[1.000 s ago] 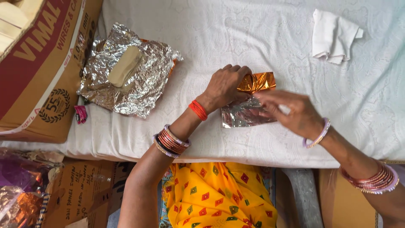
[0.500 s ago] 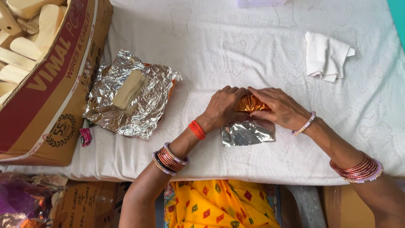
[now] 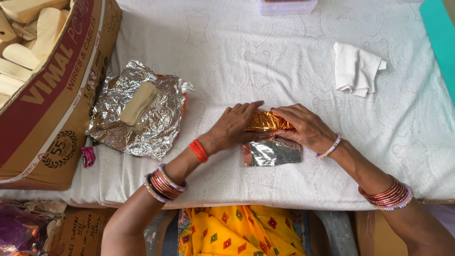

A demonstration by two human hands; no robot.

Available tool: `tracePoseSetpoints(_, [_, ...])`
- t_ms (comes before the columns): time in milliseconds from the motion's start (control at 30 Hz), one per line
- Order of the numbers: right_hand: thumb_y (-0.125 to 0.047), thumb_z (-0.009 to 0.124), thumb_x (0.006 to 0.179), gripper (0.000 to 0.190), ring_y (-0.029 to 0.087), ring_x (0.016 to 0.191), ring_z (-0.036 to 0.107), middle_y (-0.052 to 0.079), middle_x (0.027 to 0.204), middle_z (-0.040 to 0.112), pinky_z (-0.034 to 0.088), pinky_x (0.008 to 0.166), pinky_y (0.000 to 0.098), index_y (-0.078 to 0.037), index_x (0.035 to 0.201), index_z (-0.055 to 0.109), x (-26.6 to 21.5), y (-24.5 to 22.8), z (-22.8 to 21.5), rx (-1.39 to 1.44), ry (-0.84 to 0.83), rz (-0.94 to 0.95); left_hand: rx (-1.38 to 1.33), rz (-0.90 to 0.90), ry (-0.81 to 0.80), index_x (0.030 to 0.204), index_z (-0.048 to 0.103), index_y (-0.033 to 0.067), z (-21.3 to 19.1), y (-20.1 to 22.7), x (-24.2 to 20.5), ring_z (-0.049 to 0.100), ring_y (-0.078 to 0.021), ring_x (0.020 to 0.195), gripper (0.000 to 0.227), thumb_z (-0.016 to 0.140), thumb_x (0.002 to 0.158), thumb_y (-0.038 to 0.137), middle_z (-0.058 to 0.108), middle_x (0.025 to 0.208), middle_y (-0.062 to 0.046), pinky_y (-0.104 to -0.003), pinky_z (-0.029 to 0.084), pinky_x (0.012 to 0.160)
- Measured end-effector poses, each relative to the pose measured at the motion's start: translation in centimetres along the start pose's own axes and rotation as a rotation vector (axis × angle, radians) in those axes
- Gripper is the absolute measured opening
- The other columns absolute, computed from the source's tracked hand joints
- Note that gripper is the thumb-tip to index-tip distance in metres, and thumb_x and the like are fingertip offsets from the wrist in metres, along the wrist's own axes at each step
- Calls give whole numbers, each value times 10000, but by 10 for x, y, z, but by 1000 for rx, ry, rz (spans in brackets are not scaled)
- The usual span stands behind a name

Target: Cleaning and wrapping wooden blocks in foil and placing them into small plastic cases.

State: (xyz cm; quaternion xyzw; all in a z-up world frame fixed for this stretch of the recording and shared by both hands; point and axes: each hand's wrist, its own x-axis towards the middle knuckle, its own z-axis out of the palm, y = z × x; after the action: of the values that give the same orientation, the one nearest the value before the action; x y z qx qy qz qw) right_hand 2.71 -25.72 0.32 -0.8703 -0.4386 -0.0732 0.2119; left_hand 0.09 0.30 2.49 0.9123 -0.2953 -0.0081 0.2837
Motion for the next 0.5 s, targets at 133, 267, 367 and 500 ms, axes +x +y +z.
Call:
tracePoseSetpoints(133, [-316, 791, 751, 639, 254, 1139, 647, 97, 1266, 671, 572, 962, 355, -73, 1315, 613, -1, 5, 4, -68, 19, -48, 139, -26, -59, 1507, 270, 29, -22, 10, 6, 529, -364, 1206, 1207, 902, 631, 569, 544, 1324, -233, -603, 321, 1035])
tracePoseSetpoints(267, [-296, 794, 764, 602, 252, 1137, 652, 95, 1252, 676, 579, 963, 349, -55, 1290, 628, 0, 0, 3, -112, 38, -76, 253, 126, 98, 1424, 389, -33, -7, 13, 25, 555, -380, 1193, 1091, 879, 680, 597, 572, 1293, -271, -583, 378, 1019])
tracePoseSetpoints(367, [-275, 805, 768, 590, 253, 1136, 653, 101, 1246, 680, 580, 956, 352, -40, 1280, 631, -1, -2, 2, -83, 30, -23, 287, 30, -86, 1318, 542, 5, -5, 21, 39, 661, -297, 1057, 820, 817, 761, 541, 683, 1138, -178, -461, 519, 961])
tracePoseSetpoints(500, [-254, 819, 737, 605, 263, 1144, 650, 117, 1246, 685, 579, 952, 354, -31, 1269, 635, -1, -3, 2, -96, 53, -52, 146, -121, -243, 1111, 681, 86, -1, 8, 37, 737, -205, 777, 539, 812, 794, 501, 740, 840, -69, -345, 609, 723])
